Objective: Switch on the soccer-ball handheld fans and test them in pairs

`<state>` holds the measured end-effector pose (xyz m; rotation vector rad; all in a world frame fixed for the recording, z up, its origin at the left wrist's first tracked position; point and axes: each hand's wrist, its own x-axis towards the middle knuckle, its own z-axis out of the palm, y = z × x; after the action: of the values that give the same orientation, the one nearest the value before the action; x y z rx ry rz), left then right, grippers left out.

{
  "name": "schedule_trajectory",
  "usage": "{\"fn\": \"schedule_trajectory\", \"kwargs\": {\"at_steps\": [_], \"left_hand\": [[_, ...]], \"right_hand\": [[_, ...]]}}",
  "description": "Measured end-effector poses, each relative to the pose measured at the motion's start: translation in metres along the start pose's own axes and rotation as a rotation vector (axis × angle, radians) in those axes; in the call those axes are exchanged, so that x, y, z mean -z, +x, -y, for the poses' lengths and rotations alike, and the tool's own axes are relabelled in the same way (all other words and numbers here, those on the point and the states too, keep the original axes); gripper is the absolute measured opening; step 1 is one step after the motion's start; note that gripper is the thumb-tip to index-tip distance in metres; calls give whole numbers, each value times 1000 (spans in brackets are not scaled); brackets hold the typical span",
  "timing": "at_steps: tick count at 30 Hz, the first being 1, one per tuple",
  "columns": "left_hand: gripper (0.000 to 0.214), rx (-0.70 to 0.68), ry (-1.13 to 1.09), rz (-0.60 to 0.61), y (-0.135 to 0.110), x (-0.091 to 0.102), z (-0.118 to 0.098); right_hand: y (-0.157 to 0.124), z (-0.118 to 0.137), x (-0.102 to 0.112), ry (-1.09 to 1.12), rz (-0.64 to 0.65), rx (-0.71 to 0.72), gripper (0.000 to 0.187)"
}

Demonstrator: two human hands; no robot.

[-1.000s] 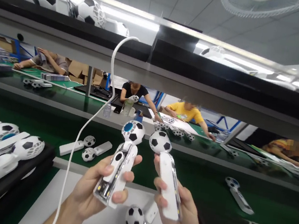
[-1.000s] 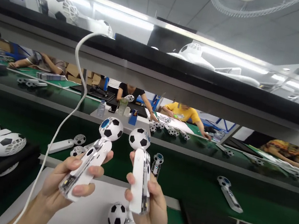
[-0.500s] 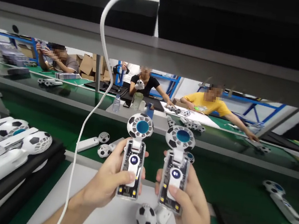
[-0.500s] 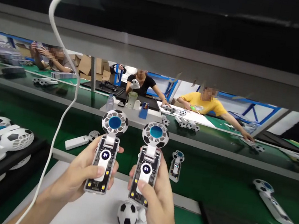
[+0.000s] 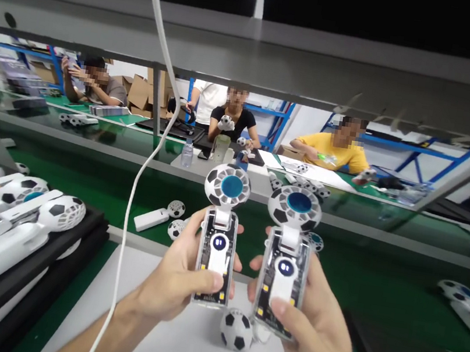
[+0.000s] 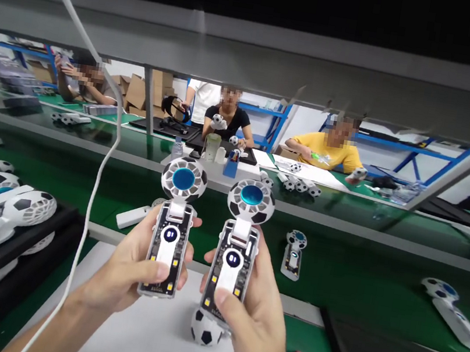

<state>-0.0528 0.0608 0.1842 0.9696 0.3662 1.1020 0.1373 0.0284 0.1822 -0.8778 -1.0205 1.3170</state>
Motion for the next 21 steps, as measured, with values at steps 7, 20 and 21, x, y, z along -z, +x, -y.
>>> {"fn": "schedule_trajectory", "kwargs": {"at_steps": [7, 20, 21], "left_hand": [[59, 17, 4, 21, 1, 3, 3], [54, 4, 36, 26, 2, 4, 10], [54, 5, 34, 26, 2, 5, 10]], "right_hand": [[3, -5, 1, 14, 1, 28, 79], [5, -7, 3, -13, 47, 77, 74], [5, -7, 3, -20, 51, 78, 74]]}}
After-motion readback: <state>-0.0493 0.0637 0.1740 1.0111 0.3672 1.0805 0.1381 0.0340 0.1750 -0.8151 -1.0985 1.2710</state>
